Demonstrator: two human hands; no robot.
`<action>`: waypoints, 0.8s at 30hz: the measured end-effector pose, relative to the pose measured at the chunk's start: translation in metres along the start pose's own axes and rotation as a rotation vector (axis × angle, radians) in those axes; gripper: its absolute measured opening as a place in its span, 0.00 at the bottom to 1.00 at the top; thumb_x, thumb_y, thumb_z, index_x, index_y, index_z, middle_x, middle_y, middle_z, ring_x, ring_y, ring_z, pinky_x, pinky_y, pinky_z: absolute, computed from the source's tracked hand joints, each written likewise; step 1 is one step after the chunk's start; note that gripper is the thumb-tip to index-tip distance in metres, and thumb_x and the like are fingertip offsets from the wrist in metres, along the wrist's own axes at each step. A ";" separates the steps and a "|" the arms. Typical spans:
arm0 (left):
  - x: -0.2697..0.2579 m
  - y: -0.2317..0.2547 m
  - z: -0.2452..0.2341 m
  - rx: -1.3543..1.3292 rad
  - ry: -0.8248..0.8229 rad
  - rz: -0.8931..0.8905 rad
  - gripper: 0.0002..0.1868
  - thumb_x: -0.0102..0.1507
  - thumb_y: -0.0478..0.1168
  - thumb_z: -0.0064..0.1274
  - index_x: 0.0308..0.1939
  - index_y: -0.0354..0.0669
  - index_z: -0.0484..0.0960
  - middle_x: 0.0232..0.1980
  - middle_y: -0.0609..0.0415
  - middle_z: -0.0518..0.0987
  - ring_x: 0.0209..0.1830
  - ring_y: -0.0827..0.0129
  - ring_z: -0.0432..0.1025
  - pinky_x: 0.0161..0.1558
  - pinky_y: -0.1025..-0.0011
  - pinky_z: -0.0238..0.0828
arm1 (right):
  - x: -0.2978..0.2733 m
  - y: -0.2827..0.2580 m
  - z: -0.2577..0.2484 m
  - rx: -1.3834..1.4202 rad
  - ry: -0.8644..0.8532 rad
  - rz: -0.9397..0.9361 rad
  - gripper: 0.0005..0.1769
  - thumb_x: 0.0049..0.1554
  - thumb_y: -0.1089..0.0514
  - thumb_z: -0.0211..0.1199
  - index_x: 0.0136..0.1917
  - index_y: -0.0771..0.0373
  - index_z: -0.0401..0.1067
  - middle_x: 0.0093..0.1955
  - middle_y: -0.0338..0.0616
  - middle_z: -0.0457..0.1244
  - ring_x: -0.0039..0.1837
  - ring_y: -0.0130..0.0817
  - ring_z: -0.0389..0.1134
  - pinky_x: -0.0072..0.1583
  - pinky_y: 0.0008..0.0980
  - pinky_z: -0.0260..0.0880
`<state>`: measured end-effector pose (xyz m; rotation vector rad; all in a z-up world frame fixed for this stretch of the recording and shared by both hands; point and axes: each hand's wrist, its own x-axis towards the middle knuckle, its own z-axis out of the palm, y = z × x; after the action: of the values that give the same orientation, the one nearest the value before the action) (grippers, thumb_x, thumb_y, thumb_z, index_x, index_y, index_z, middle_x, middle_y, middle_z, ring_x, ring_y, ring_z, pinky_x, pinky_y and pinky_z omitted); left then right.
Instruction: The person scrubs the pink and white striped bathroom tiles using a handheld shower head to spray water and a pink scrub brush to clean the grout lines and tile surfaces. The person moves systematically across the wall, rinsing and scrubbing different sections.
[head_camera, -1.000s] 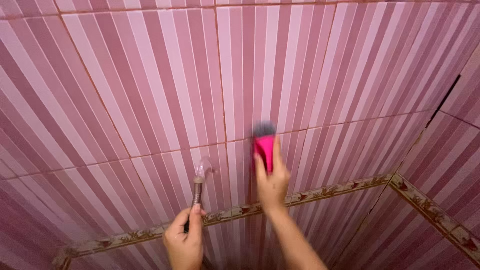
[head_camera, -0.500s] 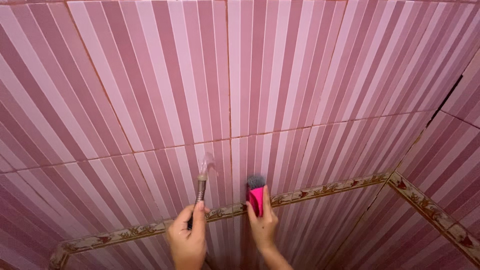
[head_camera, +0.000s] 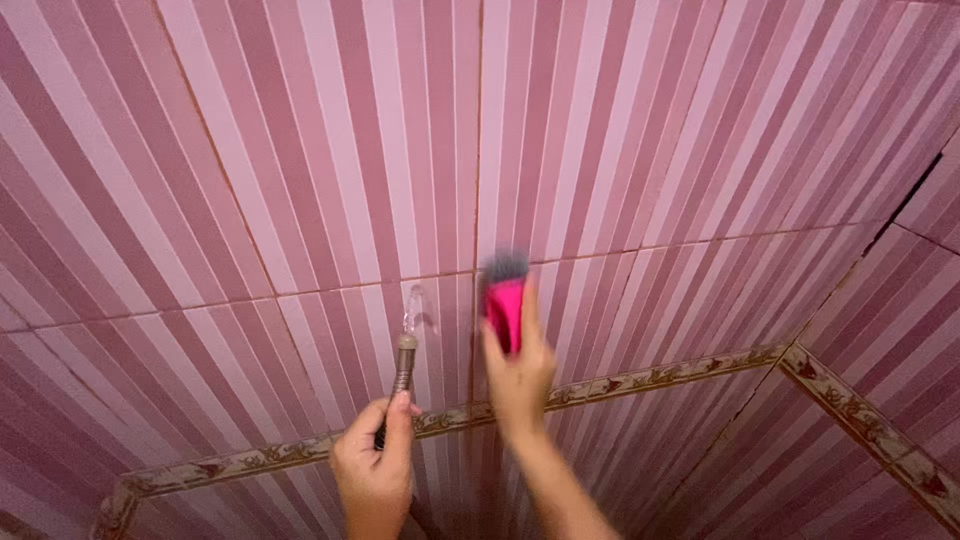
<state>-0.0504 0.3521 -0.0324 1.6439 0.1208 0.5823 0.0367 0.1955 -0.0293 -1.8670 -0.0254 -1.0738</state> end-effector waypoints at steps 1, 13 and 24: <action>-0.001 -0.002 0.000 0.001 0.009 0.048 0.12 0.66 0.42 0.55 0.33 0.37 0.87 0.17 0.63 0.70 0.18 0.80 0.61 0.22 0.74 0.54 | -0.028 0.026 0.006 0.011 -0.047 0.087 0.44 0.57 0.58 0.67 0.81 0.53 0.52 0.45 0.52 0.74 0.40 0.39 0.76 0.44 0.35 0.76; 0.001 -0.007 -0.009 0.041 -0.027 0.009 0.13 0.65 0.44 0.56 0.32 0.38 0.87 0.16 0.61 0.66 0.18 0.80 0.58 0.22 0.73 0.53 | 0.005 -0.025 0.008 -0.046 0.064 0.025 0.45 0.55 0.58 0.72 0.80 0.52 0.55 0.54 0.57 0.71 0.48 0.42 0.77 0.50 0.39 0.77; -0.004 -0.017 -0.005 -0.017 0.001 0.096 0.14 0.65 0.43 0.56 0.31 0.36 0.86 0.18 0.63 0.67 0.21 0.82 0.61 0.24 0.76 0.57 | -0.073 0.068 0.020 -0.084 0.021 0.005 0.45 0.55 0.58 0.71 0.81 0.54 0.53 0.50 0.54 0.72 0.46 0.41 0.76 0.46 0.35 0.80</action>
<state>-0.0518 0.3582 -0.0496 1.6400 0.0370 0.6555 0.0341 0.2016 -0.1311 -1.9294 0.0374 -1.1057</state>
